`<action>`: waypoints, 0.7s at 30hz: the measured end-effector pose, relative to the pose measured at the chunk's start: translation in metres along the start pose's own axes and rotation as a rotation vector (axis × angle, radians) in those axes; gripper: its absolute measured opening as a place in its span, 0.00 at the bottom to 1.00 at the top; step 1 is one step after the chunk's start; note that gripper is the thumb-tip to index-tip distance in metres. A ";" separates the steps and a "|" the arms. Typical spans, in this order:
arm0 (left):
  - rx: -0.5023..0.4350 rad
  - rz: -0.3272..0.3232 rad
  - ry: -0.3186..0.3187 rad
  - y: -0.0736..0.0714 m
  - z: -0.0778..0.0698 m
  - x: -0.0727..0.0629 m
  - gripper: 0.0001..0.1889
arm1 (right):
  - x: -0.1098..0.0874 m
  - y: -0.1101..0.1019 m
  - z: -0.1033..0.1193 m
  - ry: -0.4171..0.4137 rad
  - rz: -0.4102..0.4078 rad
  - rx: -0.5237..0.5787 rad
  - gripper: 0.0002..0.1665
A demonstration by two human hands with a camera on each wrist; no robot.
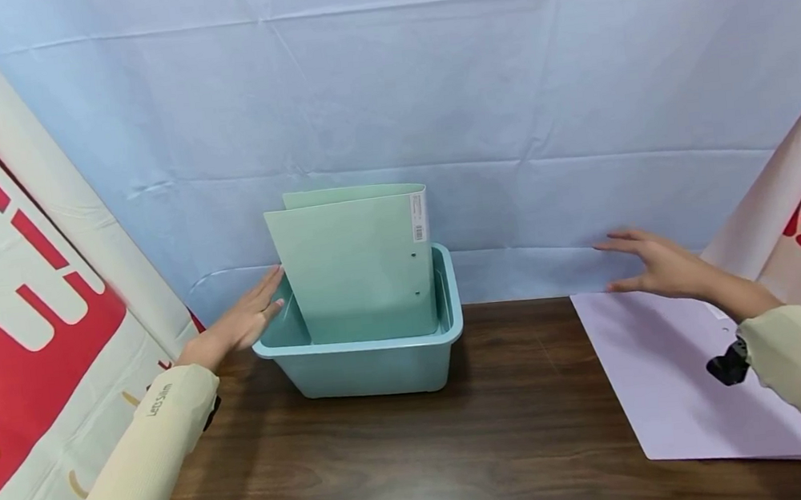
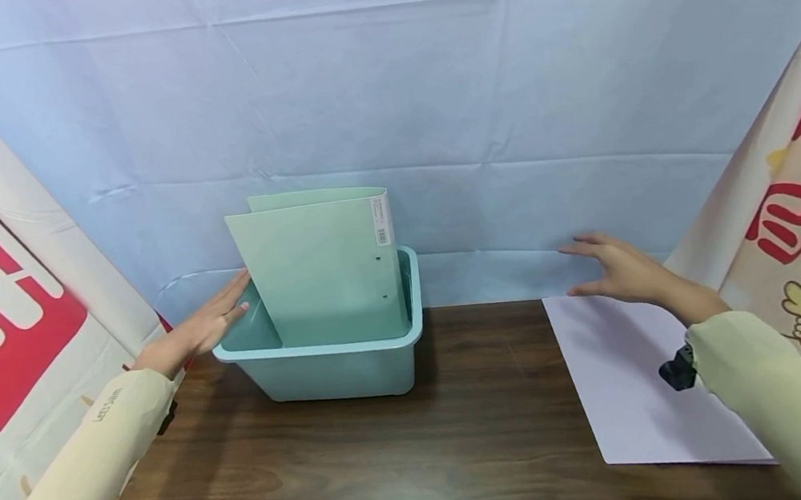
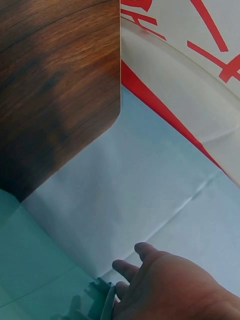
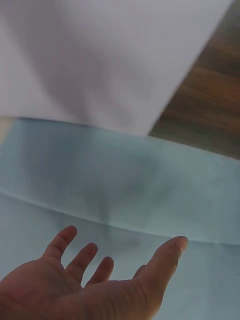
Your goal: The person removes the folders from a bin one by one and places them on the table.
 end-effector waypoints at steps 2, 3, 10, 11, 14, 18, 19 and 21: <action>-0.002 0.000 -0.007 0.000 0.000 0.000 0.36 | 0.008 -0.002 0.008 -0.021 -0.007 0.015 0.45; -0.005 -0.001 -0.009 0.000 0.000 0.000 0.36 | 0.012 -0.003 0.012 -0.025 -0.011 0.018 0.45; -0.025 0.005 -0.025 0.000 0.001 0.000 0.37 | 0.041 -0.005 0.035 -0.029 -0.009 0.047 0.46; -0.025 0.006 -0.027 0.001 0.002 0.001 0.37 | 0.045 -0.005 0.036 -0.017 -0.003 0.054 0.46; -0.023 0.005 -0.030 0.001 0.003 0.001 0.37 | 0.056 -0.005 0.045 -0.009 0.005 0.070 0.46; -0.015 0.005 -0.029 0.001 0.003 0.002 0.37 | 0.067 -0.006 0.058 -0.013 0.017 0.087 0.46; -0.014 0.005 -0.028 0.001 0.003 0.002 0.37 | 0.070 -0.005 0.060 -0.013 0.023 0.095 0.46; -0.012 0.006 -0.025 0.001 0.003 0.002 0.36 | 0.075 -0.005 0.064 -0.017 0.033 0.111 0.46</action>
Point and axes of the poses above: each hand's wrist, its own x-axis towards the middle knuckle, its own y-axis out of the palm, z = x × y, the point moved 10 cm from there along x, towards the middle knuckle, and after that the axes turned 4 degrees about -y, right-handed, at the moved point
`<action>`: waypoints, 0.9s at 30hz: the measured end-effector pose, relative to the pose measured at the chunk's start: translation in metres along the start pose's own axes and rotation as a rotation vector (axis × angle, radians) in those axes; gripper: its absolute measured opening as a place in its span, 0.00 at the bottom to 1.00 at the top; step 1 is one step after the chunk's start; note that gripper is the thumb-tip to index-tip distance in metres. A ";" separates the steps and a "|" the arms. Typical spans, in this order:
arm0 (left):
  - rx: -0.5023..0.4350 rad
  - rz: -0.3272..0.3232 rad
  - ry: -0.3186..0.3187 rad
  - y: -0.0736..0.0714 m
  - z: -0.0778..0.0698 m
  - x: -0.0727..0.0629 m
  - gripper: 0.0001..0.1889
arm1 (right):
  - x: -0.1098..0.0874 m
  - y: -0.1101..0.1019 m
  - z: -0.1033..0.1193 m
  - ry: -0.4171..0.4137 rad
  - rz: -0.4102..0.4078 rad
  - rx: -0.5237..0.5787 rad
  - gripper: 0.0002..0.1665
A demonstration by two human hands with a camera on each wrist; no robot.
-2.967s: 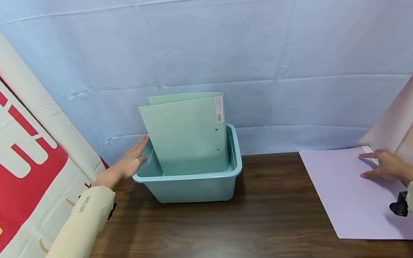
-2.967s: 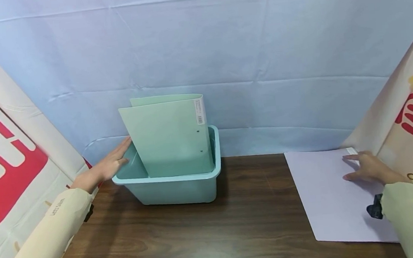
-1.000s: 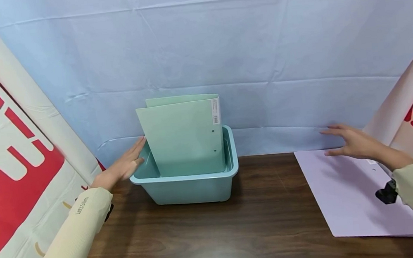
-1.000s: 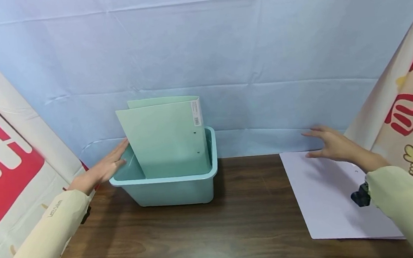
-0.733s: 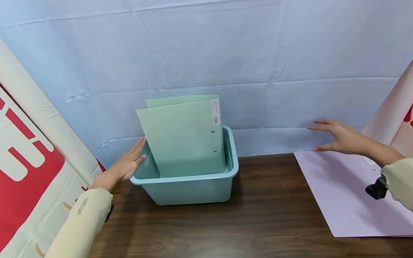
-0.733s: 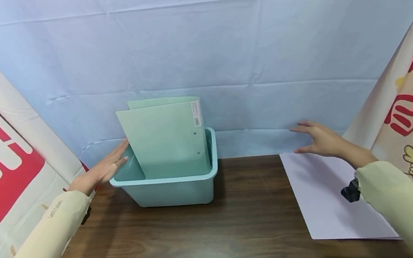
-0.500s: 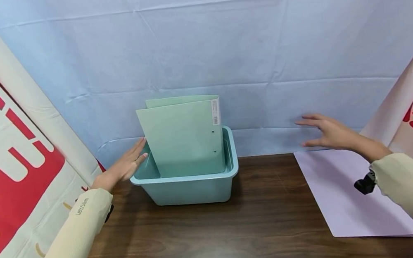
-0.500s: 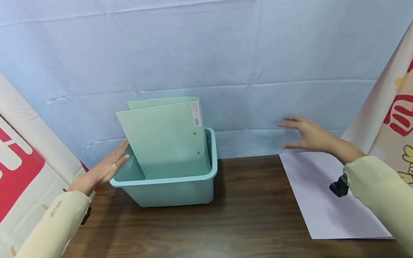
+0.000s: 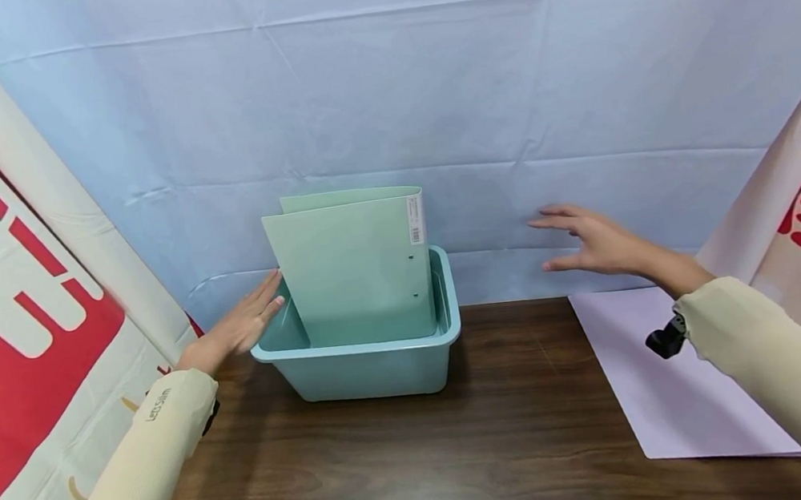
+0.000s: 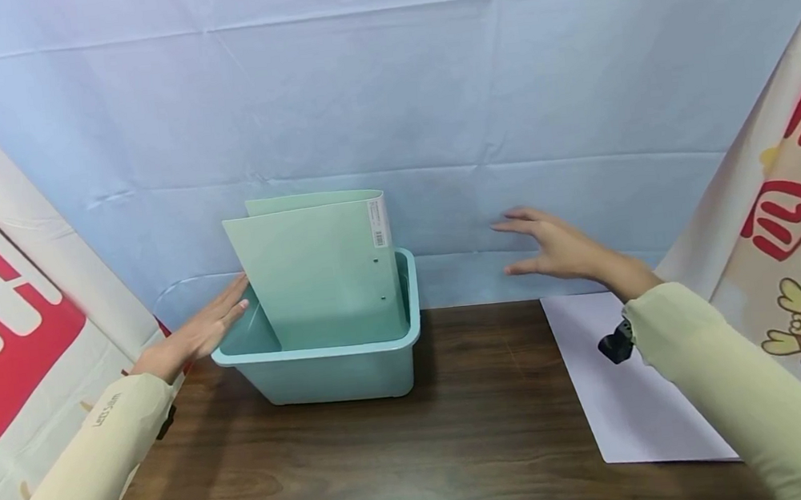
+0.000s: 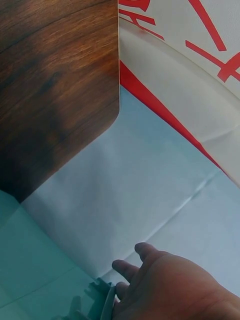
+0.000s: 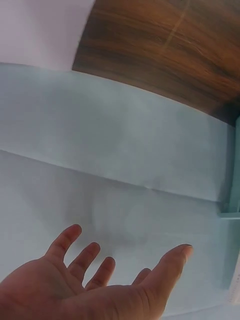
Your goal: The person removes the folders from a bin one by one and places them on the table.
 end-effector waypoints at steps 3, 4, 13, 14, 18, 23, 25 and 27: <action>-0.002 -0.003 0.005 -0.001 -0.001 0.000 0.36 | 0.007 0.001 0.006 -0.017 0.002 0.017 0.45; -0.002 -0.005 0.007 -0.001 -0.001 0.000 0.36 | 0.009 0.001 0.008 -0.024 0.001 0.021 0.45; -0.001 -0.009 0.009 0.000 -0.002 -0.001 0.35 | 0.025 0.007 0.023 -0.092 -0.025 0.033 0.42; -0.003 -0.008 0.010 0.000 -0.002 -0.001 0.35 | 0.026 0.008 0.024 -0.096 -0.027 0.033 0.42; -0.003 -0.007 0.008 0.000 -0.002 -0.002 0.36 | 0.033 0.012 0.028 -0.105 -0.028 0.031 0.42; -0.006 -0.006 0.003 0.000 -0.001 -0.002 0.35 | 0.041 0.017 0.034 -0.120 -0.027 0.035 0.42; -0.007 -0.007 0.000 0.000 0.000 -0.001 0.35 | 0.043 0.019 0.037 -0.128 -0.026 0.046 0.42; -0.008 -0.007 -0.001 0.000 0.000 -0.001 0.35 | 0.046 0.021 0.040 -0.134 -0.026 0.059 0.42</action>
Point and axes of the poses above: each hand's wrist, its own x-axis towards the middle knuckle, its own y-axis out of the palm, z = x × y, the point moved 10 cm from there along x, towards the middle knuckle, and after that the axes turned 4 degrees about -y, right-handed, at the moved point
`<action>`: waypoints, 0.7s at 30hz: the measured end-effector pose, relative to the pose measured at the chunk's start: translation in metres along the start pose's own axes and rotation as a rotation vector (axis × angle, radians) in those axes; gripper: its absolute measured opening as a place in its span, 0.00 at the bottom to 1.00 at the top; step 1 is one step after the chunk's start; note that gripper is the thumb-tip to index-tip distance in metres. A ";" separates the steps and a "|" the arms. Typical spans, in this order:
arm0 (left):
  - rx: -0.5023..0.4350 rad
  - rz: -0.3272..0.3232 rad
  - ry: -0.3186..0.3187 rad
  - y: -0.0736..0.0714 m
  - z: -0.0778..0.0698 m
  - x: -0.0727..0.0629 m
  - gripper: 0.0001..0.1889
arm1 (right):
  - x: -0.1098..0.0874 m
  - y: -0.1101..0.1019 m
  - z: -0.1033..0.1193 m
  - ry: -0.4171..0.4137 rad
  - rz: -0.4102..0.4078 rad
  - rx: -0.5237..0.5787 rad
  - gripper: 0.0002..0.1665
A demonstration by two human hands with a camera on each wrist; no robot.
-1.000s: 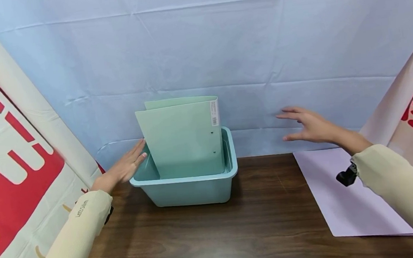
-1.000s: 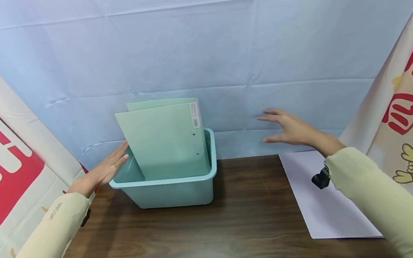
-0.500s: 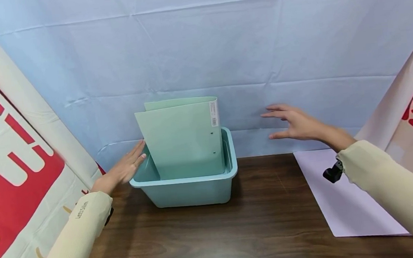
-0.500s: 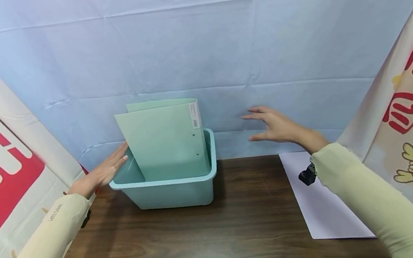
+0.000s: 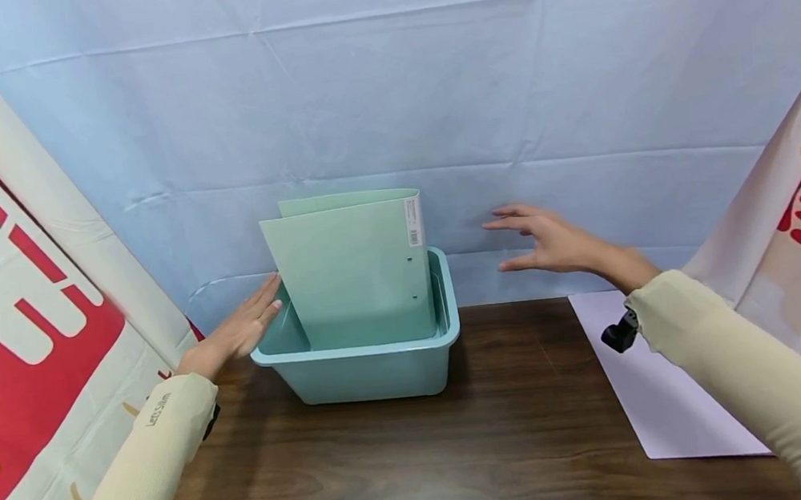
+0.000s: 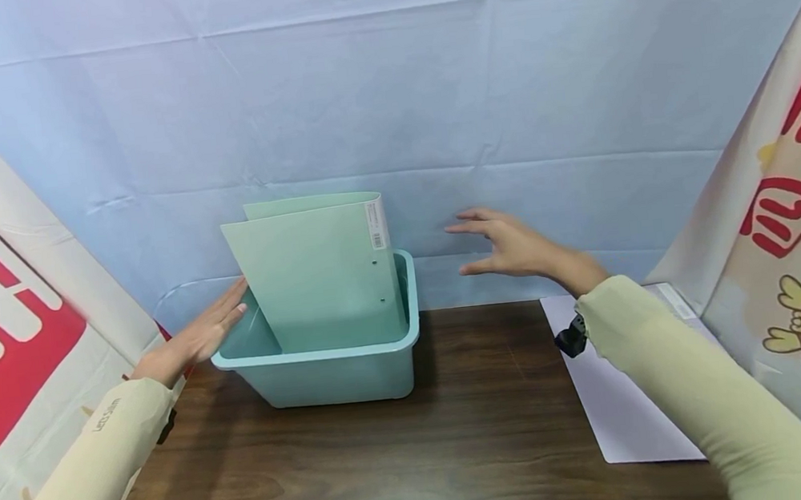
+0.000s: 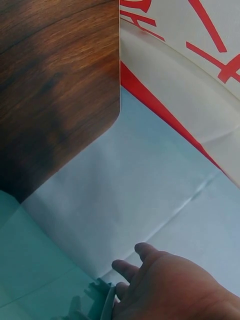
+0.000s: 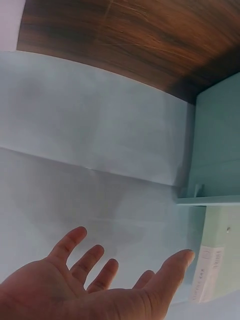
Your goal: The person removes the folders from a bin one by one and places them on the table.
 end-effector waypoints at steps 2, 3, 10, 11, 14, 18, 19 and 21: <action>-0.004 0.000 0.002 0.000 0.000 0.000 0.35 | 0.003 0.002 0.002 -0.008 -0.003 0.013 0.42; -0.005 0.000 0.003 0.000 0.000 0.000 0.35 | 0.004 0.003 0.003 -0.010 -0.005 0.018 0.42; -0.004 -0.002 0.001 0.000 0.000 0.000 0.35 | 0.015 0.012 0.009 -0.014 0.000 0.057 0.42; -0.004 -0.002 0.000 0.000 0.000 0.000 0.35 | 0.016 0.013 0.010 -0.015 0.002 0.064 0.42; -0.007 -0.003 0.001 0.000 0.000 0.000 0.35 | 0.020 0.017 0.014 -0.023 0.004 0.078 0.42; -0.014 -0.003 0.003 0.000 -0.001 -0.001 0.34 | 0.025 0.021 0.020 -0.030 0.004 0.092 0.42; -0.016 -0.003 0.003 0.000 -0.001 -0.001 0.34 | 0.026 0.022 0.021 -0.030 0.006 0.095 0.42; -0.020 -0.002 0.002 0.000 -0.001 -0.001 0.34 | 0.028 0.025 0.024 -0.028 0.009 0.100 0.41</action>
Point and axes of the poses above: each hand's wrist, its own x-axis towards the middle knuckle, its own y-axis out of the palm, z = x × y, the point moved 10 cm from there along x, towards the middle knuckle, and after that the axes turned 4 degrees about -y, right-handed, at the moved point
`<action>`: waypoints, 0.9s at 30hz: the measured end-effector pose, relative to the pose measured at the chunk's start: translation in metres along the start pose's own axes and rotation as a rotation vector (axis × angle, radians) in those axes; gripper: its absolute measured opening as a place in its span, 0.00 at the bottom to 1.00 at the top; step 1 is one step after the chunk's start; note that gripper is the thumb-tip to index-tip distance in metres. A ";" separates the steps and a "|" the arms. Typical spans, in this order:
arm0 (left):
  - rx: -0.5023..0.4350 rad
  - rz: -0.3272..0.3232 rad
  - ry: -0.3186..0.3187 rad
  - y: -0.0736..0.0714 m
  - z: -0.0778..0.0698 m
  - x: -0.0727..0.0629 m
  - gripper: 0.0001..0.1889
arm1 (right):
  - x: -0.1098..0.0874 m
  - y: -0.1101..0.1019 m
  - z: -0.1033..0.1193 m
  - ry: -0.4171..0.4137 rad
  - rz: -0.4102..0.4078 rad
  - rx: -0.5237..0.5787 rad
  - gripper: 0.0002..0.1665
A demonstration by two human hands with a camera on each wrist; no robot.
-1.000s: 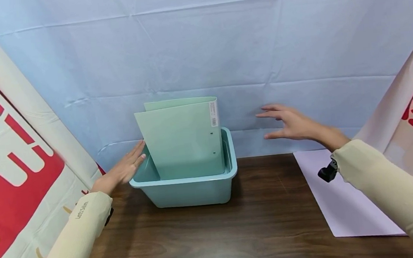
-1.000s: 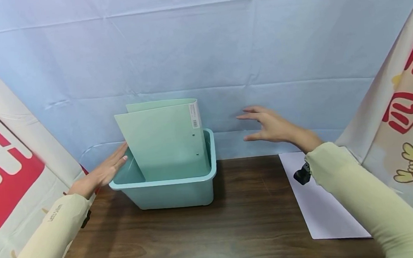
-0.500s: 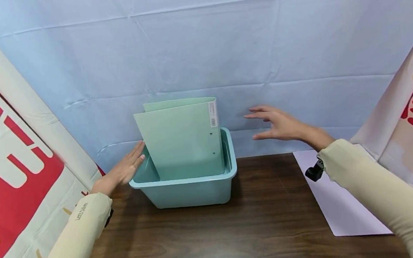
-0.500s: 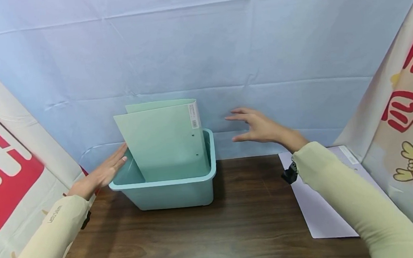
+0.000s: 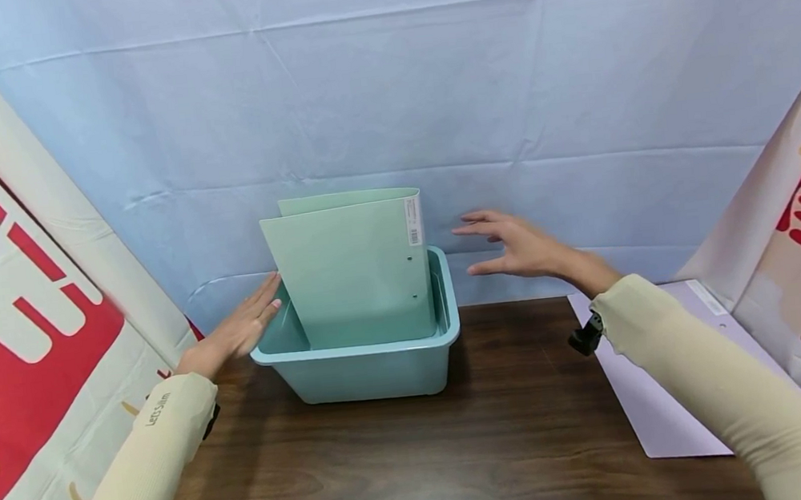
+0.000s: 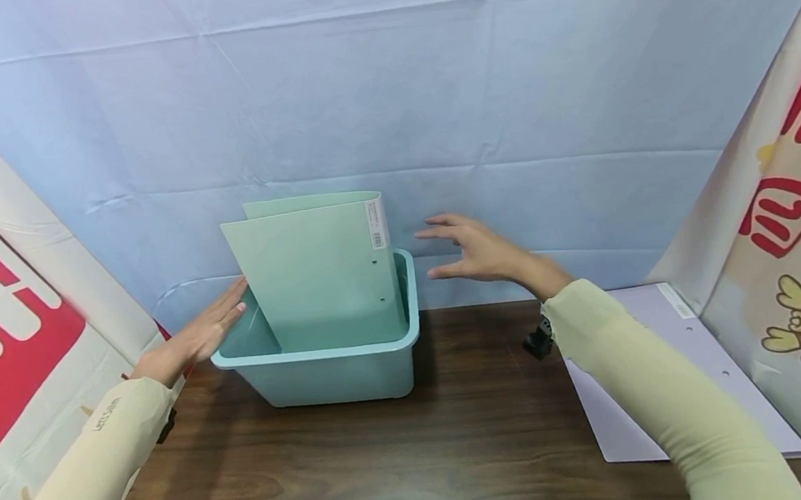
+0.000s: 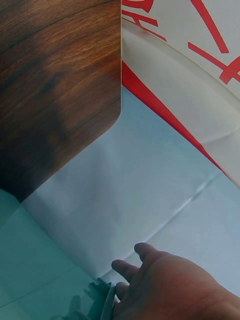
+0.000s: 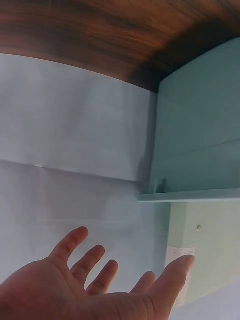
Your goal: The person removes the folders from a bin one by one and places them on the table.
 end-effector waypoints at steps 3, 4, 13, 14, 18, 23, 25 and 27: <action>0.001 0.000 -0.001 -0.001 -0.001 0.000 0.34 | 0.004 0.004 0.003 0.001 0.001 0.009 0.41; 0.001 -0.001 0.001 -0.001 -0.001 0.000 0.34 | 0.005 0.005 0.003 0.002 0.003 0.014 0.41; -0.005 -0.014 0.021 -0.003 -0.005 -0.001 0.34 | 0.015 0.017 0.002 0.016 0.020 0.085 0.39; -0.007 -0.014 0.021 -0.003 -0.005 -0.001 0.34 | 0.016 0.018 0.002 0.016 0.023 0.097 0.39; -0.003 -0.012 0.016 -0.001 -0.002 0.000 0.35 | 0.019 0.022 0.005 0.008 0.043 0.125 0.39; -0.006 -0.012 0.014 0.001 -0.001 0.001 0.35 | 0.025 0.026 0.007 0.006 0.065 0.136 0.40; -0.007 -0.018 0.014 0.001 -0.001 0.001 0.34 | 0.028 0.028 0.009 0.007 0.073 0.144 0.39; -0.006 -0.022 0.019 0.000 -0.001 0.001 0.34 | 0.032 0.030 0.011 0.012 0.078 0.156 0.39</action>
Point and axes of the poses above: each hand's wrist, its own x-axis towards the middle knuckle, its own y-axis out of the palm, z = x × y, the point moved 10 cm from there along x, towards the middle knuckle, and after that the axes turned 4 degrees about -y, right-handed, at the moved point
